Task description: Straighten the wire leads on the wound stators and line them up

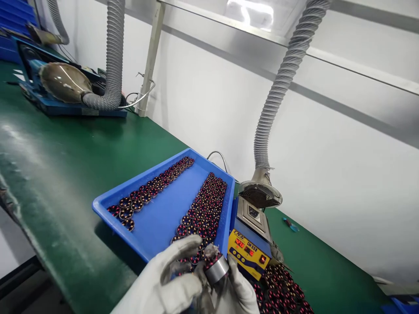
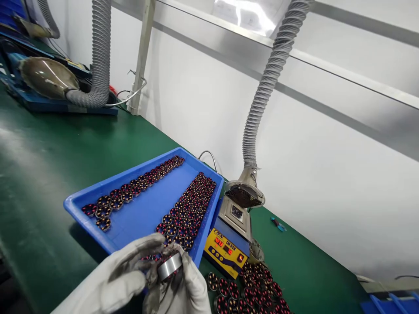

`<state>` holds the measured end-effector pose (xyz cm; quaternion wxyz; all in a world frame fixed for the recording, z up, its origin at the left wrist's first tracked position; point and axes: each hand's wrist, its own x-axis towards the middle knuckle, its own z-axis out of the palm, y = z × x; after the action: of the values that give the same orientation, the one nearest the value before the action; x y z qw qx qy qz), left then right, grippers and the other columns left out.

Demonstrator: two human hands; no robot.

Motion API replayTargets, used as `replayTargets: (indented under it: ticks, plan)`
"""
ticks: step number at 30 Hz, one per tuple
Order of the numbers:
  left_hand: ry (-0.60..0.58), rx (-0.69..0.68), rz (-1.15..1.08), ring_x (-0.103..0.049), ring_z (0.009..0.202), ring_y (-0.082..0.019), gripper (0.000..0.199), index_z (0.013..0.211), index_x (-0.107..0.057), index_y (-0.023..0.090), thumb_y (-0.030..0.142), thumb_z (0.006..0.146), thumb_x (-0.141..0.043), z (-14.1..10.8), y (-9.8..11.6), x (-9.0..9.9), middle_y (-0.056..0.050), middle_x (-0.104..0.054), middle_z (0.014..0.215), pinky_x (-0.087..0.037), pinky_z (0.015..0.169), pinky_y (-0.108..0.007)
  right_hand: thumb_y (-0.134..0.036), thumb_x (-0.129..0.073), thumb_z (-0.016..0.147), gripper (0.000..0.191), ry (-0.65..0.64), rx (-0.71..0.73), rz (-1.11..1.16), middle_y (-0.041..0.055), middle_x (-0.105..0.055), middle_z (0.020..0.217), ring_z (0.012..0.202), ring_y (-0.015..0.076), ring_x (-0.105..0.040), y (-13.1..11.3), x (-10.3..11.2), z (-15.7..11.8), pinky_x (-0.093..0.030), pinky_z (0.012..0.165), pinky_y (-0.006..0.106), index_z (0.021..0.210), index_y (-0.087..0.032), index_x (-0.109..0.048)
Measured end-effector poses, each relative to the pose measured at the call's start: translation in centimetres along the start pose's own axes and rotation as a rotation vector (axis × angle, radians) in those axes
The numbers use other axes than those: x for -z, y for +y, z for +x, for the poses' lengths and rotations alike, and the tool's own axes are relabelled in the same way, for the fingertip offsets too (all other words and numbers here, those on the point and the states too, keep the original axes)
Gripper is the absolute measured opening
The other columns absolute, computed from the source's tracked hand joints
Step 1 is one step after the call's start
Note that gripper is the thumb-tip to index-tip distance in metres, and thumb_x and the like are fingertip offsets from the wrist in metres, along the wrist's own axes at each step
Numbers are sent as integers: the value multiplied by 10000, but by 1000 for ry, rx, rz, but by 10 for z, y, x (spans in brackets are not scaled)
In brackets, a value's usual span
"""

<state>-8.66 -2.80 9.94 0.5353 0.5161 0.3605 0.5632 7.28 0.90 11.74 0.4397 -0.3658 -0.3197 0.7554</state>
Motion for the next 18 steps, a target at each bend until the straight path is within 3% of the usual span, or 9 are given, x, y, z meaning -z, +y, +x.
replayTargets:
  ticks: [2,5,7,10,12,15,17,18]
  plan:
    - [-93,30,-141,-606,961,-243,365,1094,-615,234,498,842,-607,18,9,0,-68,-633,1044,-512,855,-365,-408,-764,655,188,-1,39,-30,0,-725,894,941,174,-645,2,-3,-2,-487,888,323,797,-295,-712]
    - [-88,0,-390,-603,878,-169,61,771,-706,249,310,773,-713,28,10,-6,-3,-657,858,-493,793,-237,-485,-721,678,249,-71,57,-129,13,-722,884,910,178,-651,5,-7,0,-508,845,318,851,-306,-710]
    - [-53,-10,-511,-612,743,-126,43,734,-708,260,218,740,-714,26,7,-9,13,-653,828,-500,667,-186,-548,-691,674,349,-122,32,-172,42,-714,838,860,219,-658,6,-12,3,-536,766,367,902,-283,-699]
    - [-48,6,-629,-541,477,-69,22,764,-709,251,253,743,-713,19,6,-8,10,-625,795,-459,428,-149,-570,-734,602,376,-145,24,-190,46,-694,775,777,238,-655,7,-19,8,-537,690,384,810,-261,-681]
    - [73,-25,-604,-583,523,-98,110,728,-711,210,312,725,-754,17,12,-4,-20,-637,802,-489,438,-149,-583,-757,557,400,-181,-8,-189,41,-679,749,702,219,-645,8,-23,8,-526,643,360,748,-247,-654]
    - [433,-161,-495,-666,771,-154,194,706,-709,219,360,652,-831,15,23,11,-17,-697,834,-538,685,-150,-571,-745,591,401,-246,-85,-131,27,-668,721,545,152,-603,10,-23,5,-487,550,295,762,-231,-620]
    - [609,-282,-309,-665,846,-145,189,742,-691,269,428,703,-786,8,24,26,36,-709,852,-525,758,-156,-522,-738,639,356,-257,-99,-71,20,-676,747,512,115,-592,13,-19,7,-456,533,252,790,-227,-606]
    - [634,-315,-142,-663,863,-148,208,741,-676,279,481,761,-719,3,22,34,48,-707,862,-538,749,-172,-504,-736,651,342,-253,-84,-60,19,-679,765,517,107,-595,15,-17,10,-445,533,239,798,-226,-599]
